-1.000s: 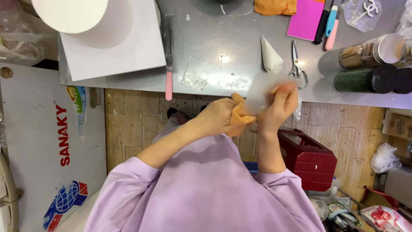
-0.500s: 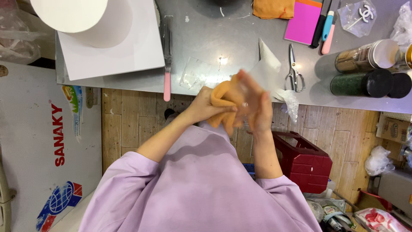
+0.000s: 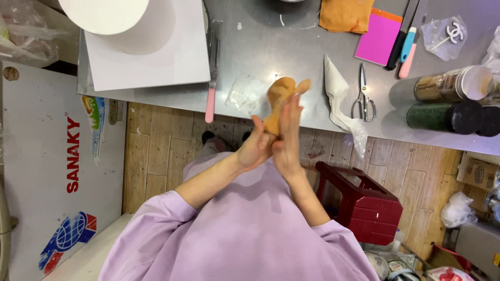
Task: The person prepares a workspace by moving a cake board and piping bag, wipes down the metal counter with a cloth, and then cleans a small palette knife using the same cloth. The person then moves a large bowl of frosting and reaches into a chest freezer to organize items.
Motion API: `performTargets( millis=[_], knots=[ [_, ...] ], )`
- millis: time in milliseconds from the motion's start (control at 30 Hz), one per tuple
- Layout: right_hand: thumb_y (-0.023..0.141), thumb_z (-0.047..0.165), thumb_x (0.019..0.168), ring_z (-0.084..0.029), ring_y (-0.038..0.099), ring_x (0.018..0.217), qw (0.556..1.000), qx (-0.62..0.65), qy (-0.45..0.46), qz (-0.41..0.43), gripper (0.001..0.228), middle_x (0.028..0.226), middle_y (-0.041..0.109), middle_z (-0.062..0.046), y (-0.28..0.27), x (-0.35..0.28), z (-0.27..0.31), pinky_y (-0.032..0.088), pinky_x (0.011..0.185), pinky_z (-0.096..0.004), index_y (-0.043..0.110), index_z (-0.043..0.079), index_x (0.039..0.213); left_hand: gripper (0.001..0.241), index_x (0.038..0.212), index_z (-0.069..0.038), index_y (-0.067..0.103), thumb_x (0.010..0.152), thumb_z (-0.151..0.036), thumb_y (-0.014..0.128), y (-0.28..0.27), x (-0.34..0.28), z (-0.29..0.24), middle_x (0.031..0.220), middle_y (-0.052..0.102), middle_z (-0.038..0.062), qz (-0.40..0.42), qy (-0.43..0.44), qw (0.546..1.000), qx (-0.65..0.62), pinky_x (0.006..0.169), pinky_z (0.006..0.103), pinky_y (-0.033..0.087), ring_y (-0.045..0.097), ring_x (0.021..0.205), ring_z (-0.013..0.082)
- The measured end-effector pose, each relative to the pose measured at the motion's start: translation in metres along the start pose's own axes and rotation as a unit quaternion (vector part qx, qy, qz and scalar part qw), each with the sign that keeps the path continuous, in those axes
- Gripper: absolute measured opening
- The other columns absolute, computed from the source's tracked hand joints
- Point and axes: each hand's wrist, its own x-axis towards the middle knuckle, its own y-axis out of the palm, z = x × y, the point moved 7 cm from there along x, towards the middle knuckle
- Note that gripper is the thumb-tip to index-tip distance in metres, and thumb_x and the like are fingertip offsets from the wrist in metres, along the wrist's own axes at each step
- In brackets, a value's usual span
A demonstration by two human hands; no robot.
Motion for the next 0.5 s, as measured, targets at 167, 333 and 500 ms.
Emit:
performTargets(
  millis=[167, 333, 500],
  knots=[
    [0.016, 0.075, 0.105, -0.036, 0.011, 0.167, 0.974, 0.157, 0.069, 0.146, 0.092, 0.177, 0.015, -0.017, 0.006, -0.030, 0.018, 0.011, 0.136, -0.049, 0.019, 0.007, 0.167, 0.120, 0.171, 0.000, 0.005, 0.096, -0.092, 0.014, -0.024, 0.003, -0.003, 0.153, 0.030, 0.025, 0.172, 0.029, 0.932, -0.319, 0.123, 0.0506, 0.024, 0.029, 0.142, 0.0375],
    [0.030, 0.075, 0.106, -0.032, 0.024, 0.162, 0.893, 0.407, 0.158, -0.110, 0.097, 0.177, 0.018, -0.019, -0.037, -0.013, -0.008, 0.023, 0.134, -0.048, 0.022, 0.002, 0.169, 0.116, 0.166, -0.011, 0.022, 0.082, -0.089, 0.037, -0.028, 0.006, -0.024, 0.169, 0.033, 0.006, 0.075, 0.065, 0.986, -0.134, 0.130, 0.0410, 0.029, 0.035, 0.156, 0.0201],
    [0.025, 0.076, 0.106, -0.030, 0.021, 0.166, 0.971, 0.160, 0.141, -0.104, 0.092, 0.180, 0.007, -0.010, -0.043, 0.029, -0.028, 0.026, 0.135, -0.047, 0.016, 0.011, 0.169, 0.076, 0.154, -0.006, 0.036, 0.095, -0.029, 0.079, -0.028, 0.006, -0.008, 0.146, 0.050, 0.005, -0.076, 0.087, 0.973, 0.198, 0.116, 0.0360, 0.042, 0.047, 0.138, 0.0153]
  ],
)
